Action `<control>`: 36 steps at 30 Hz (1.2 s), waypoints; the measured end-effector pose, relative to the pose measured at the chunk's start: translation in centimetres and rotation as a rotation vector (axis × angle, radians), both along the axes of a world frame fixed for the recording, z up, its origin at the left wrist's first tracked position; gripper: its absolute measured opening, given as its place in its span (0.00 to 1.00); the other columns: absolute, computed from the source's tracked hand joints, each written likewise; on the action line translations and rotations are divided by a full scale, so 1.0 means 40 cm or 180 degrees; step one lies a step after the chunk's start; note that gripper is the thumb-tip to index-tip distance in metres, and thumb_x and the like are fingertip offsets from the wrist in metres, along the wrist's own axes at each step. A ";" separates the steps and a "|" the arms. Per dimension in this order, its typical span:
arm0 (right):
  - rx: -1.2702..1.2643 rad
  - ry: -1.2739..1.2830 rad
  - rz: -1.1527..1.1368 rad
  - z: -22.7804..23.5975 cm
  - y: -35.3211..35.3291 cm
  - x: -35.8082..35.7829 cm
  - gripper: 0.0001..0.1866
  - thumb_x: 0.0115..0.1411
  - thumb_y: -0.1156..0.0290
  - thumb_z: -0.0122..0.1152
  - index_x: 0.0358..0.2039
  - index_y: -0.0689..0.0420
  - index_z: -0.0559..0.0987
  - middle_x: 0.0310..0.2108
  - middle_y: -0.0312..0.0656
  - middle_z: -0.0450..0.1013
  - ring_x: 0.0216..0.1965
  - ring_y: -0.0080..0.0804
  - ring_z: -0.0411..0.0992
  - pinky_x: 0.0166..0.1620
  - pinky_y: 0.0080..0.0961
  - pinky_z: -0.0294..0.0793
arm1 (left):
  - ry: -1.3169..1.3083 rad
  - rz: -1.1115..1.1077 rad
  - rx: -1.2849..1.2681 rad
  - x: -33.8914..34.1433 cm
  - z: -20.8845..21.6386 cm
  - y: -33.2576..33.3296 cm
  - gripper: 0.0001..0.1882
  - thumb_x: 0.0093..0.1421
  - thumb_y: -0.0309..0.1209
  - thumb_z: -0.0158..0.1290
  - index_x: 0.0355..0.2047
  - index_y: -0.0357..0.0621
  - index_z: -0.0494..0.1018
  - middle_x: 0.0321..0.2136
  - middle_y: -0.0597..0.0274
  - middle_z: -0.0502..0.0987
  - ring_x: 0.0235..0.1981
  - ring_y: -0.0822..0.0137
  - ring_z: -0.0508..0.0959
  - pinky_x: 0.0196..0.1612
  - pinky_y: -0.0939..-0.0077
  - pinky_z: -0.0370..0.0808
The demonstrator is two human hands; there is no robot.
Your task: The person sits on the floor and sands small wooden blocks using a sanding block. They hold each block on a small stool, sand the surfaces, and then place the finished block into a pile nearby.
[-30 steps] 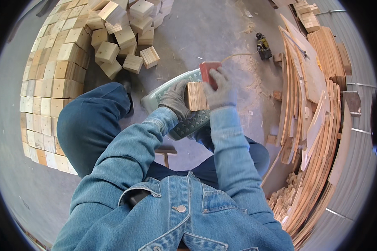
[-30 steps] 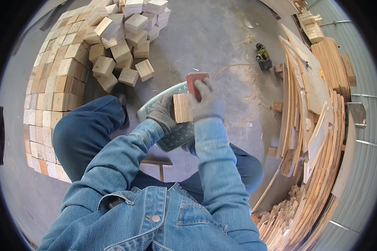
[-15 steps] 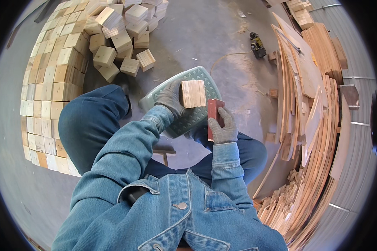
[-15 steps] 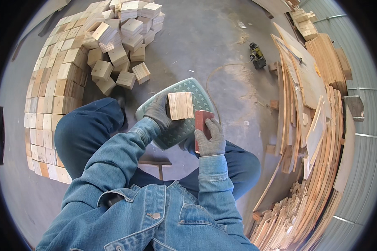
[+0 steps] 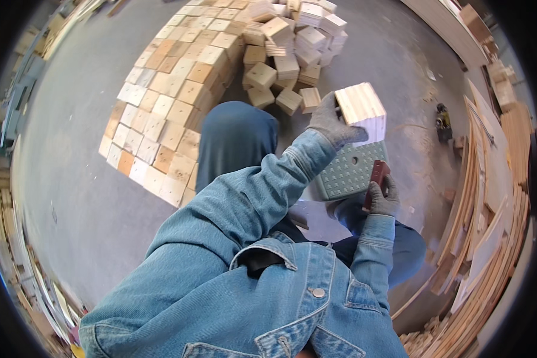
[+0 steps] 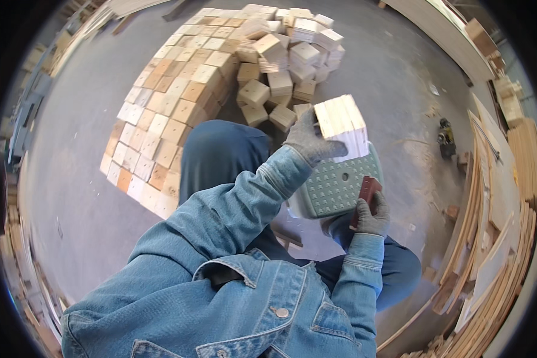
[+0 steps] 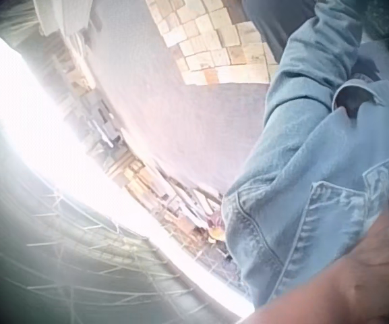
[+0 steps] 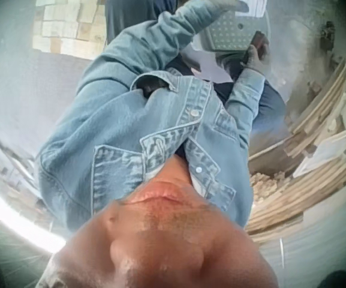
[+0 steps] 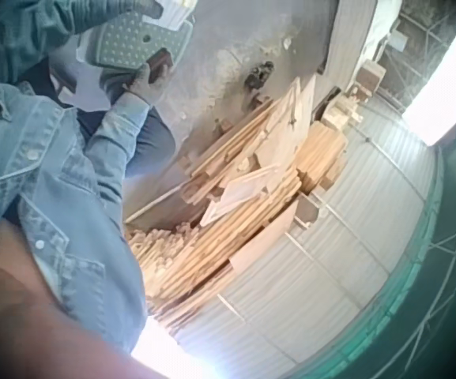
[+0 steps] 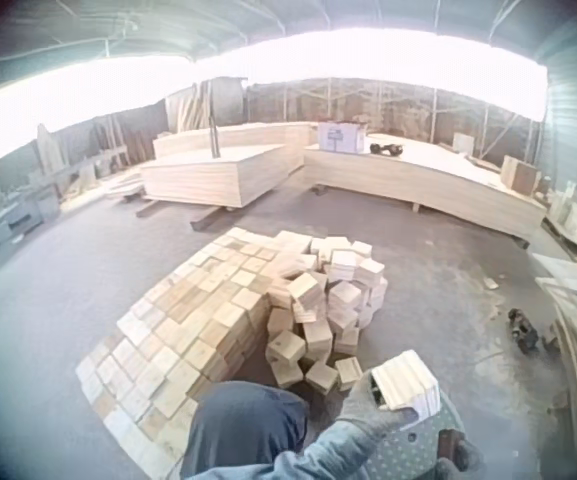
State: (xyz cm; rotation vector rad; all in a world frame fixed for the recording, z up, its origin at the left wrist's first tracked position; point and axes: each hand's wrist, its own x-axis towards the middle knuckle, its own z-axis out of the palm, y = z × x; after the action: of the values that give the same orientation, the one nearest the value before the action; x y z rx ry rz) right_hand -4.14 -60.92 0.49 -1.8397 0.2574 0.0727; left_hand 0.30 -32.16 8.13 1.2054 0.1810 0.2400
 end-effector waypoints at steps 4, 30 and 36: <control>0.0092 -0.0140 0.0137 -0.067 -0.033 0.033 0.34 0.61 0.76 0.76 0.66 0.67 0.73 0.64 0.54 0.74 0.63 0.43 0.76 0.67 0.37 0.76 | -0.0740 0.0017 -0.0723 -0.035 0.131 0.071 0.63 0.30 0.33 0.84 0.67 0.38 0.62 0.58 0.49 0.78 0.61 0.54 0.79 0.66 0.55 0.77; -0.0680 -0.0098 0.0105 -0.017 -0.050 -0.012 0.31 0.60 0.75 0.77 0.63 0.67 0.77 0.66 0.53 0.72 0.65 0.45 0.74 0.69 0.38 0.73 | 0.2095 -0.0436 0.5044 -0.435 -0.208 0.651 0.60 0.36 0.41 0.78 0.71 0.47 0.64 0.63 0.48 0.72 0.63 0.47 0.74 0.69 0.60 0.71; -0.0545 0.0143 0.0024 -0.026 -0.051 -0.012 0.32 0.60 0.75 0.77 0.63 0.67 0.77 0.67 0.54 0.72 0.67 0.46 0.72 0.70 0.39 0.71 | 0.2339 -0.1698 0.5536 -0.441 -0.246 0.612 0.57 0.47 0.39 0.73 0.75 0.47 0.58 0.68 0.50 0.66 0.70 0.48 0.66 0.76 0.60 0.62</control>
State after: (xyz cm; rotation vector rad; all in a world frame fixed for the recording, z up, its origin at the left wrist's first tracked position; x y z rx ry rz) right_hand -4.61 -62.97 -0.53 -2.0108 0.2956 0.1001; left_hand -17.33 -7.66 -1.69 2.9725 0.2758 -0.7207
